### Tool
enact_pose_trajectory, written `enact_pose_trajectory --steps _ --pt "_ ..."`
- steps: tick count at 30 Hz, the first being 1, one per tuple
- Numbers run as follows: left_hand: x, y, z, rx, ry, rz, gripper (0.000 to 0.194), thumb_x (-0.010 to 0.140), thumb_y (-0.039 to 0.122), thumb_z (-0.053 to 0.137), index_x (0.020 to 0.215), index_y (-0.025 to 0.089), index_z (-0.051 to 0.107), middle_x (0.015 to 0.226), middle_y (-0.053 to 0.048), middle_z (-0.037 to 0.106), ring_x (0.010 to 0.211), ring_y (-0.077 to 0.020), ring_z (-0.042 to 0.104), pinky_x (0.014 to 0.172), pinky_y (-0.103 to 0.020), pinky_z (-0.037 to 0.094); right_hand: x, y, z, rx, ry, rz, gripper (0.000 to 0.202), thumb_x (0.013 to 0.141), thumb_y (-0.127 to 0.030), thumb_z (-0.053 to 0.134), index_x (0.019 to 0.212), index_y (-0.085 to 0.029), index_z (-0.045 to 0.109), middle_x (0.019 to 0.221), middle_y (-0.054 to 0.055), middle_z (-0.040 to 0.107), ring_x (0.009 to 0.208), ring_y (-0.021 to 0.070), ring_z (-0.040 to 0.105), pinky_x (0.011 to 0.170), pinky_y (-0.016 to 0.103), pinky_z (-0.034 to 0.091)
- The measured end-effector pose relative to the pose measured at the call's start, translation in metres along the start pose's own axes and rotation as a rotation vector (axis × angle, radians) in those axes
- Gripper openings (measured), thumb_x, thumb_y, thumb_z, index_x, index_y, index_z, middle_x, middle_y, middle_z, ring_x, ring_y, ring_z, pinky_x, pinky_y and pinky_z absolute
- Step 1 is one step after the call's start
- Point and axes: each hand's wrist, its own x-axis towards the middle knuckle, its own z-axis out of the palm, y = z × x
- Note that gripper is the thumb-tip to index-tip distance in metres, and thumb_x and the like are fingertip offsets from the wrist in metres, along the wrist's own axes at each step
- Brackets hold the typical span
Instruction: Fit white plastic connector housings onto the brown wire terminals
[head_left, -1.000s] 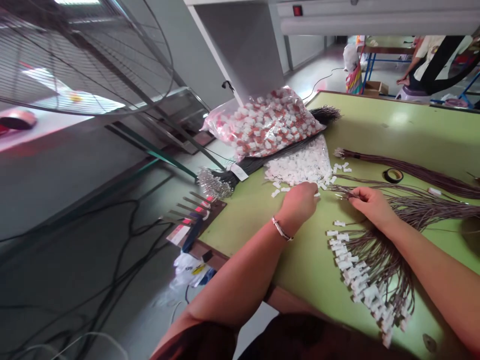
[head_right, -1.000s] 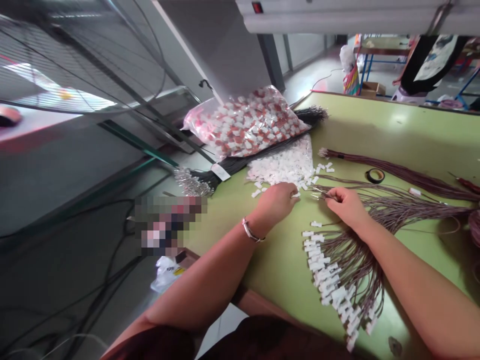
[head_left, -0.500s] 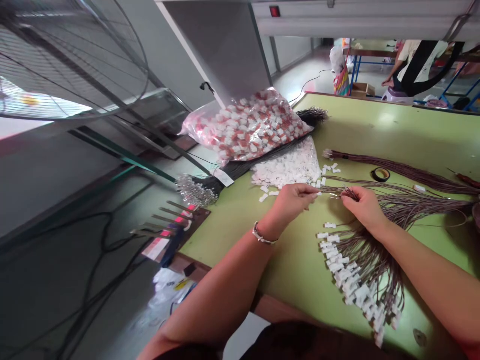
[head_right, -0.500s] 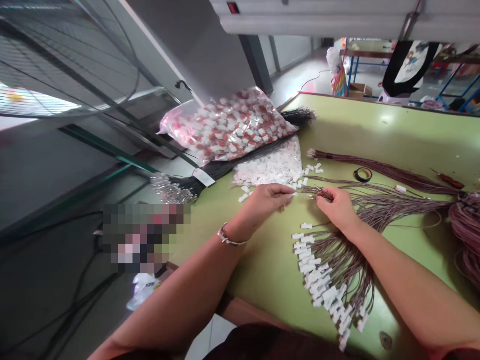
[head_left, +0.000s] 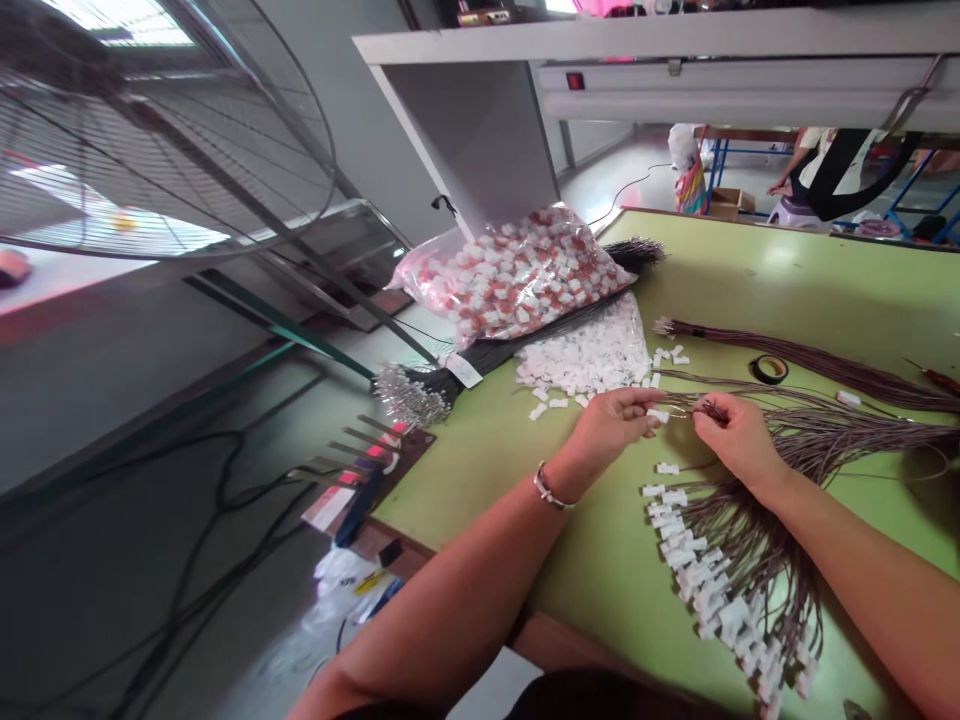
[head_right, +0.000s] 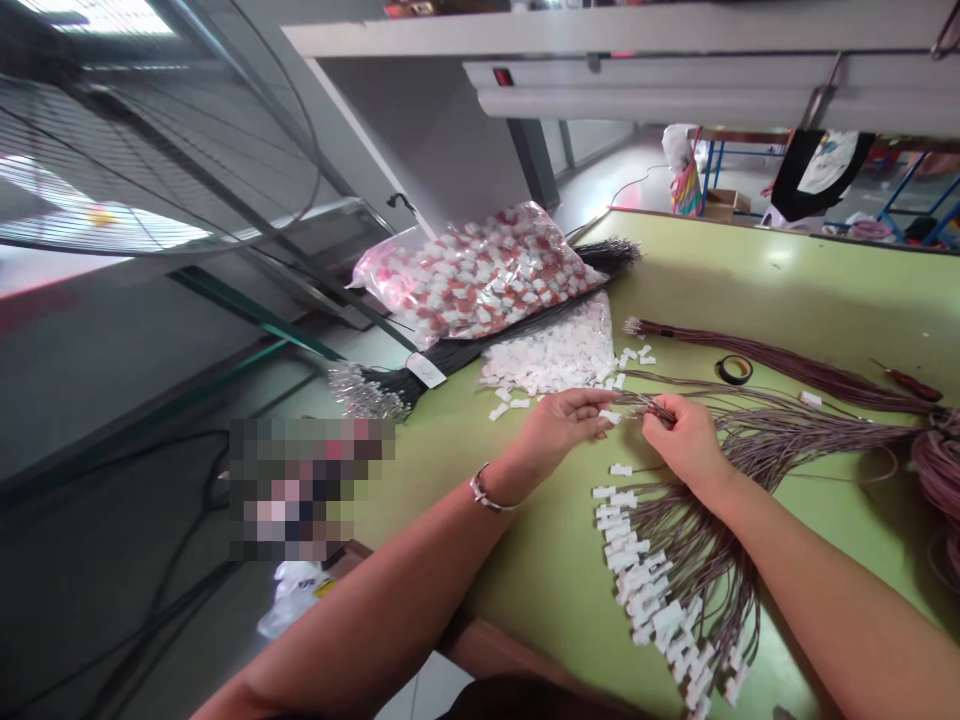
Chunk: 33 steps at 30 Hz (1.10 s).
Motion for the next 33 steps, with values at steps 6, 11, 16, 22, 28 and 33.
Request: enact_pose_trajectory --steps 6,11,16,22,28,33 --pt "0.001 0.0 0.001 -0.003 -0.002 0.063 0.037 0.062 0.011 0.067 0.099 0.015 0.069 0.077 -0.001 0.061 0.061 -0.0063 0.054 0.062 -0.021 0.051 -0.001 -0.001 0.0 -0.003 -0.012 -0.007 0.015 0.067 -0.031 0.051 0.063 -0.017 0.054 0.052 -0.004 0.037 0.05 0.0088 0.031 0.047 0.023 0.025" --pt "0.001 -0.001 0.001 -0.035 -0.035 0.075 0.043 0.062 0.01 0.068 0.104 0.016 0.066 0.078 0.0 0.057 0.063 -0.0059 0.054 0.063 -0.02 0.05 -0.001 0.002 0.0 -0.026 0.015 -0.019 0.014 0.069 -0.03 0.051 0.064 -0.017 0.055 0.052 -0.004 0.039 0.05 0.009 0.032 0.048 0.022 0.027" --pt "0.002 -0.005 0.001 -0.034 -0.053 0.103 0.049 0.062 0.01 0.068 0.111 0.016 0.063 0.079 0.001 0.054 0.065 -0.0054 0.052 0.062 -0.019 0.047 -0.001 0.006 0.003 -0.088 0.031 -0.044 0.015 0.07 -0.031 0.052 0.065 -0.017 0.056 0.051 -0.004 0.043 0.049 0.0091 0.035 0.048 0.022 0.029" --pt "0.002 -0.011 0.011 0.002 0.012 0.15 0.066 0.063 0.009 0.068 0.126 0.019 0.052 0.078 0.002 0.055 0.065 -0.0056 0.051 0.064 -0.018 0.046 -0.002 -0.001 0.004 -0.023 0.022 -0.057 0.016 0.07 -0.031 0.05 0.061 -0.017 0.052 0.051 -0.004 0.043 0.049 0.009 0.035 0.048 0.022 0.028" --pt "0.003 -0.009 0.014 -0.114 0.023 0.106 0.058 0.063 0.013 0.071 0.119 0.016 0.057 0.078 0.001 0.057 0.063 -0.0056 0.054 0.061 -0.019 0.047 0.002 0.001 0.002 0.046 -0.027 -0.049 0.015 0.067 -0.031 0.052 0.062 -0.017 0.052 0.052 -0.004 0.045 0.05 0.0092 0.036 0.048 0.022 0.03" --pt "0.002 -0.005 0.009 -0.085 0.01 -0.04 0.028 0.073 0.028 0.066 0.093 0.01 0.066 0.068 -0.004 0.065 0.057 -0.0083 0.058 0.058 -0.022 0.049 0.001 0.005 0.002 -0.007 0.025 -0.083 0.014 0.071 -0.03 0.051 0.065 -0.017 0.054 0.054 -0.003 0.046 0.051 0.0095 0.038 0.05 0.022 0.031"
